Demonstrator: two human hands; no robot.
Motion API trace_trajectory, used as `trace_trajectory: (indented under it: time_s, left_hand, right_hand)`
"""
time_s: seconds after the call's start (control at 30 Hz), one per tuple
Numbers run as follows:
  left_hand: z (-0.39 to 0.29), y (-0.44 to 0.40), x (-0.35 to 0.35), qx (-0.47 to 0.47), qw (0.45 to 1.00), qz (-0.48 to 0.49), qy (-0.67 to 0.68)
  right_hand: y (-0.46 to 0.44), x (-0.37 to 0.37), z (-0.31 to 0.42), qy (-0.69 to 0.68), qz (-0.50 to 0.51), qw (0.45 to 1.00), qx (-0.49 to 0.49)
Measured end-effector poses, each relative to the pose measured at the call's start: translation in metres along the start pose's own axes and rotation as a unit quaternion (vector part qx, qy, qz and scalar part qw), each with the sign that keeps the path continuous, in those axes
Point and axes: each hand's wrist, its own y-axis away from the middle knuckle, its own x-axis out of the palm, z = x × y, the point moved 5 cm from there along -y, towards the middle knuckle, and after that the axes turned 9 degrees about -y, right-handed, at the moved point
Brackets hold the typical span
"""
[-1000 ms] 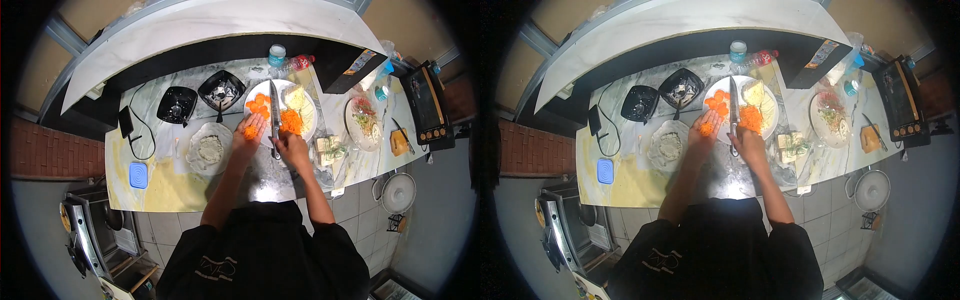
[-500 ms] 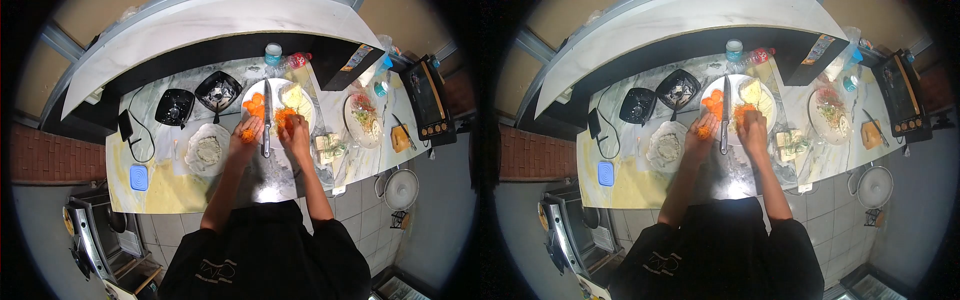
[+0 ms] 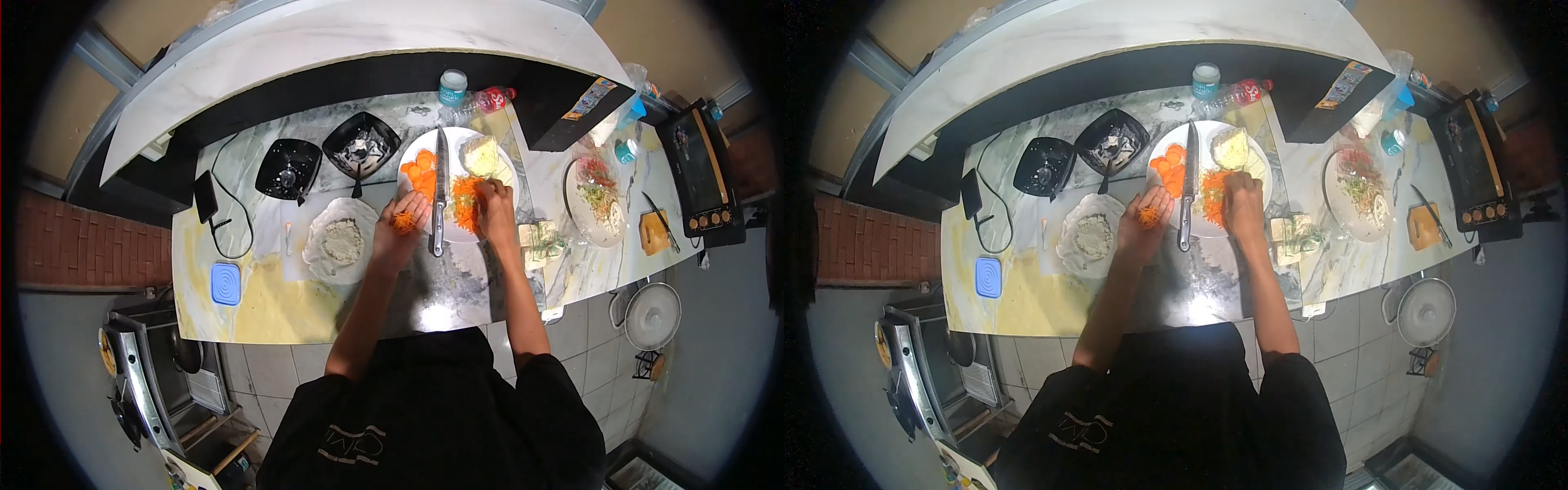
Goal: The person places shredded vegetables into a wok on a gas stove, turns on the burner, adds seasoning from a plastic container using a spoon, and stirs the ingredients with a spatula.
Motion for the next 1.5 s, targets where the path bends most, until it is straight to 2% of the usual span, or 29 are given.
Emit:
trace_trajectory:
  time_s: [0.03,0.07,0.1,0.17,0.23,0.3,0.43,0.5,0.53,0.6,0.63,0.7,0.73,0.8,0.83,0.87,0.9,0.93,0.97,1.0,1.03,1.07,1.1,1.13,1.17,1.2,1.33,1.43,1.5]
  left_hand:
    - [0.001,-0.006,-0.014,0.001,1.000,-0.001,0.001]
    - [0.001,-0.015,-0.019,0.006,0.984,0.176,0.031]
    - [-0.001,-0.009,-0.011,0.010,0.936,0.346,0.060]
    - [0.003,-0.015,-0.023,0.029,0.941,0.336,0.019]
    - [0.002,-0.007,-0.009,0.045,0.944,0.327,-0.022]
    - [0.003,-0.003,-0.007,0.000,0.999,0.035,-0.009]
    - [0.007,-0.018,-0.035,0.058,0.989,0.109,-0.084]
    - [0.007,-0.020,-0.033,0.167,0.921,0.219,-0.278]
    - [0.008,-0.018,-0.033,0.166,0.921,0.219,-0.277]
    - [0.012,-0.015,-0.032,0.059,0.981,0.158,-0.096]
    - [0.008,-0.007,-0.013,0.058,0.981,0.159,-0.096]
    - [0.008,0.007,0.004,-0.018,1.000,-0.014,0.007]
    - [0.012,-0.001,-0.012,-0.019,1.000,-0.014,0.008]
    - [0.011,-0.008,-0.019,0.072,0.956,0.269,-0.098]
    - [0.011,-0.010,-0.025,0.071,0.956,0.267,-0.098]
    - [0.017,-0.014,-0.034,-0.086,0.942,0.230,0.230]
    - [0.022,-0.011,-0.031,-0.229,0.801,0.163,0.528]
    - [0.023,-0.009,-0.029,-0.227,0.801,0.163,0.529]
    - [0.017,-0.006,-0.025,-0.119,0.906,0.257,0.315]
    - [0.011,-0.002,-0.021,-0.001,0.941,0.330,0.076]
    - [0.010,-0.004,-0.026,0.002,0.941,0.329,0.076]
    - [0.014,-0.010,-0.036,-0.111,0.906,0.266,0.309]
    - [0.020,-0.012,-0.043,-0.216,0.806,0.184,0.519]
    - [0.016,-0.002,-0.021,-0.215,0.806,0.185,0.519]
    - [0.014,0.003,-0.012,-0.105,0.952,0.105,0.267]
    - [0.004,0.009,-0.006,0.016,1.000,0.014,-0.012]
    - [0.005,0.005,-0.009,0.013,1.000,-0.007,-0.006]
    - [0.006,0.004,-0.010,0.030,0.997,0.041,-0.063]
    - [0.006,0.005,-0.010,0.024,0.999,0.007,-0.037]
  right_hand:
    - [0.000,-0.011,0.023,0.024,-0.054,0.997,-0.052]
    - [-0.001,-0.018,0.038,0.047,-0.110,0.987,-0.106]
    - [0.000,-0.016,0.036,0.047,-0.108,0.987,-0.106]
    - [0.004,-0.001,0.024,-0.067,-0.025,0.994,-0.076]
    - [0.006,0.010,0.011,-0.042,0.008,0.998,-0.041]
    - [0.005,0.019,0.000,-0.004,0.035,0.999,-0.008]
    - [0.008,0.015,-0.010,0.014,0.018,1.000,0.005]
    - [0.009,0.012,-0.011,0.012,0.014,1.000,0.014]
    - [0.009,0.012,-0.010,0.014,0.014,1.000,0.014]
    - [0.005,0.012,-0.010,0.018,0.020,0.999,0.024]
    - [0.003,0.014,-0.013,0.018,0.019,0.999,0.024]
    - [0.000,0.024,-0.020,0.059,0.043,0.997,0.001]
    - [-0.003,0.023,-0.015,0.059,0.043,0.997,0.002]
    - [-0.008,0.025,-0.006,0.128,0.063,0.990,0.001]
    - [-0.008,0.027,-0.005,0.128,0.065,0.990,0.003]
    - [-0.009,0.028,-0.003,0.115,0.054,0.992,-0.009]
    - [-0.010,0.028,-0.001,0.102,0.043,0.994,-0.021]
    - [-0.010,0.028,-0.001,0.101,0.045,0.994,-0.023]
    - [-0.010,0.029,-0.004,0.055,0.060,0.997,0.015]
    - [-0.011,0.031,-0.008,0.008,0.075,0.996,0.051]
    - [-0.010,0.033,-0.012,0.007,0.076,0.996,0.049]
    - [-0.009,0.032,-0.016,0.001,0.050,0.999,0.016]
    - [-0.007,0.031,-0.017,-0.005,0.024,1.000,-0.016]
    - [-0.007,0.028,-0.012,-0.006,0.024,1.000,-0.017]
    - [-0.007,0.026,-0.009,-0.027,0.025,0.999,0.005]
    - [-0.006,0.024,-0.006,-0.048,0.026,0.998,0.028]
    - [-0.010,0.035,-0.001,0.025,0.041,0.998,0.041]
    - [-0.011,0.041,-0.002,0.061,0.028,0.997,0.026]
    - [-0.012,0.041,0.000,0.063,0.022,0.998,0.019]
